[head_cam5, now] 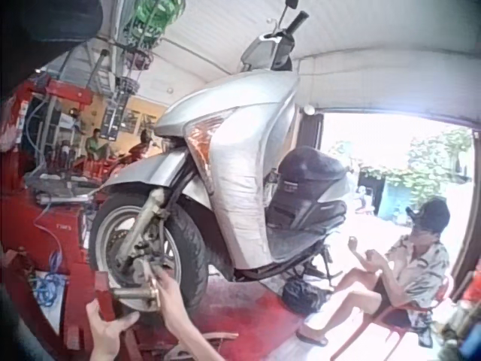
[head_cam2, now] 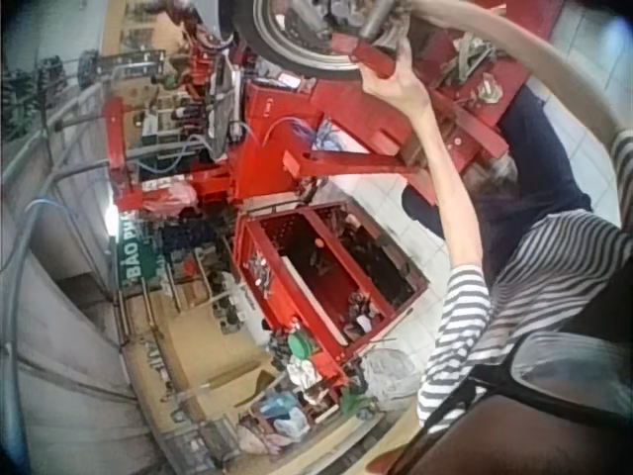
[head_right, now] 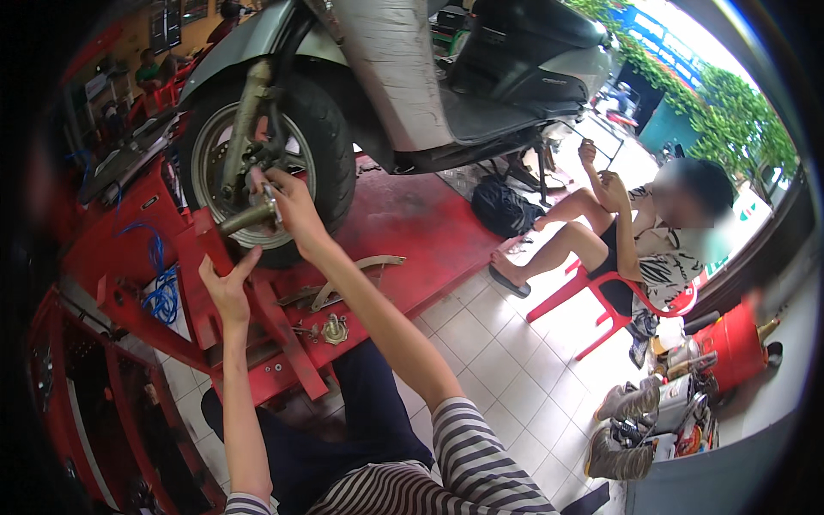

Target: The person uses a wrench and a socket wrench to unscrew and remove bolts and nuts from a red metal fixture attached to a motorcycle wheel, eventually detaching a curved metal plate.

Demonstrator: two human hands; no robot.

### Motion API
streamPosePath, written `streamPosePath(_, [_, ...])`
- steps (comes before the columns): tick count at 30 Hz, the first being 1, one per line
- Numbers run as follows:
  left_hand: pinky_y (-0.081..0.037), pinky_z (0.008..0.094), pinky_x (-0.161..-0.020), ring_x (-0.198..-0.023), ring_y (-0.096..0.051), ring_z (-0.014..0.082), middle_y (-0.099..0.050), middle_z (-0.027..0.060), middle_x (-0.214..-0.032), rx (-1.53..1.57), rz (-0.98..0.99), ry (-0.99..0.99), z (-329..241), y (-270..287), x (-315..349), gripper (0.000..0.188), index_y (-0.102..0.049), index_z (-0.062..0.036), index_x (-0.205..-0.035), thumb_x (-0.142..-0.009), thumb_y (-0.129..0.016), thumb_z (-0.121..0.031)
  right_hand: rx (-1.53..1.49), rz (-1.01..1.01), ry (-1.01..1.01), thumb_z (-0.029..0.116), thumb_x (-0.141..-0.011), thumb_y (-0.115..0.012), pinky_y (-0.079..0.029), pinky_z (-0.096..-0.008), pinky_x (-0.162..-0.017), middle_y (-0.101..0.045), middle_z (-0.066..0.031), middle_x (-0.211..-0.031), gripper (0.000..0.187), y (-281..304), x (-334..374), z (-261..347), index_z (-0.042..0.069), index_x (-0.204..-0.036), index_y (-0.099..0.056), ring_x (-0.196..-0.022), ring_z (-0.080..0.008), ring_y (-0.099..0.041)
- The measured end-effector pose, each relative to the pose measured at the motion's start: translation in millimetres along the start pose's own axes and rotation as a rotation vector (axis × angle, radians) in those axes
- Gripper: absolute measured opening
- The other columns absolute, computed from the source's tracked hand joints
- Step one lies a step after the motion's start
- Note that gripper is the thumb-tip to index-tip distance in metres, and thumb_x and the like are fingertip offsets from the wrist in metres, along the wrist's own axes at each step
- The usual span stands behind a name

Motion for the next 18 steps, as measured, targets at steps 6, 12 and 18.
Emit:
streamPosePath(6, [-0.04,0.0215,-0.06,-0.067,-0.053,0.0063,-0.063,-0.0013,-0.081,-0.029,0.026,0.036,2,-2,2,0.025,-0.064,0.0015,-0.1,-0.078,-0.075,-0.001,0.584,-0.067,1.031,0.019,-0.098,-0.05,-0.049,-0.0315,-0.071,-0.059,-0.0118,-0.1,0.022,-22,55,68,0.0,-0.099,-0.06,-0.092,-0.0214,-0.061])
streamPosePath(12, [-0.035,0.0204,-0.051,-0.06,-0.049,0.0043,-0.058,-0.0036,-0.075,-0.028,0.006,0.025,5,-7,4,0.023,-0.062,-0.0008,-0.095,-0.078,-0.077,-0.003,0.644,-0.216,0.855,0.013,-0.098,-0.045,-0.043,-0.0345,-0.062,-0.055,-0.0136,-0.078,0.028,-22,47,59,-0.003,-0.079,-0.059,-0.07,-0.0253,-0.058])
streamPosePath(18, [-0.034,0.0218,-0.042,-0.05,-0.047,0.0062,-0.055,-0.0016,-0.068,0.026,-0.01,0.061,9,-1,3,0.025,-0.059,-0.002,-0.093,-0.077,-0.078,-0.003,1.277,-0.289,0.474,0.036,-0.101,-0.047,-0.047,-0.0355,-0.065,-0.063,-0.0182,-0.07,0.047,-23,41,73,-0.004,-0.086,-0.066,-0.062,-0.0275,-0.061])
Point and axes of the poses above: each hand's wrist, its own x-axis away from the middle knuckle, its own y-axis out of the back of the hand, z = x × y, the point moved 5 cm from there along -x, towards the middle knuckle
